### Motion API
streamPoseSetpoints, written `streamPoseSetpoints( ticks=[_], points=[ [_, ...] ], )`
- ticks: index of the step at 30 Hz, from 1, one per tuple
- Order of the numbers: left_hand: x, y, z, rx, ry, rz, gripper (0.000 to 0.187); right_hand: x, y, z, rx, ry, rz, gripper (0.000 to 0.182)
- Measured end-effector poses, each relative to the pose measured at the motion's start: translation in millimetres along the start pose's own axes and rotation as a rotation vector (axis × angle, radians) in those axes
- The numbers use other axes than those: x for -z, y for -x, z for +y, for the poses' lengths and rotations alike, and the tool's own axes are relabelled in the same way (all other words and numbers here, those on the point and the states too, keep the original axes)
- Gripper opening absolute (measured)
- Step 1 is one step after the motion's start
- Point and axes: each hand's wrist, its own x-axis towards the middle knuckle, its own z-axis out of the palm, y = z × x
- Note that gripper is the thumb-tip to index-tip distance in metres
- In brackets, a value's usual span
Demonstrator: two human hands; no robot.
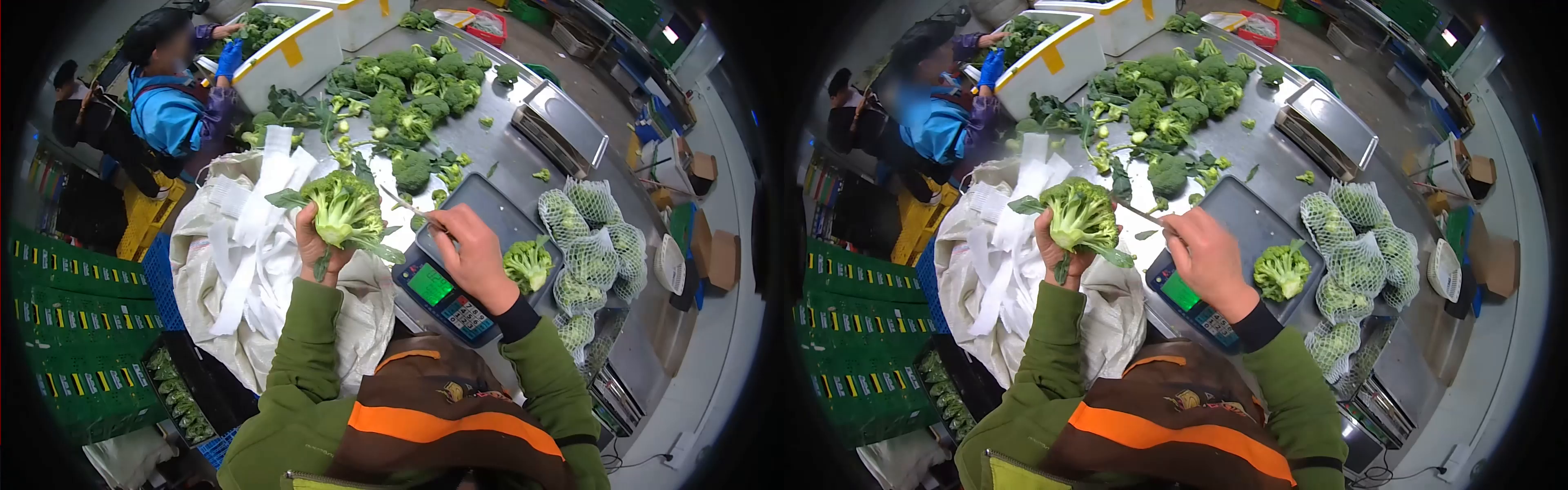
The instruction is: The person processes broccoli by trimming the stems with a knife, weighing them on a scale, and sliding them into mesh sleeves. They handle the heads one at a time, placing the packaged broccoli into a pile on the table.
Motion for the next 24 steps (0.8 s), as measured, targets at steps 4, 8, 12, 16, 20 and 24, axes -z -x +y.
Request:
streamPoseSetpoints(
  ticks=[4,8,12,16,20,24],
  points=[
    [-11.7,5.5,-19.9,0.061,0.041,0.063,0.057,5.6,1.6,-6.2,0.182,0.222,0.021,0.017],
    [-15.3,9.6,-34.4,0.021,-0.029,0.172,0.057,-2.8,-7.5,28.2,0.005,0.453,0.014,0.018],
    [-27.5,15.1,-32.1,0.014,-0.018,0.169,0.050,-2.3,-1.1,53.8,-0.113,0.318,0.052,0.021],
    [-22.6,16.6,-31.9,0.092,0.027,0.185,0.049,-4.0,12.9,13.4,0.103,0.165,-0.115,0.022],
    [-27.1,19.1,-37.4,0.077,-0.086,0.258,0.037,-16.1,12.5,42.7,-0.482,-0.434,0.083,0.022],
    [-28.8,29.4,-36.2,0.159,-0.145,0.212,0.043,3.2,18.3,29.0,-0.531,-0.604,-0.068,0.032]
  ],
)
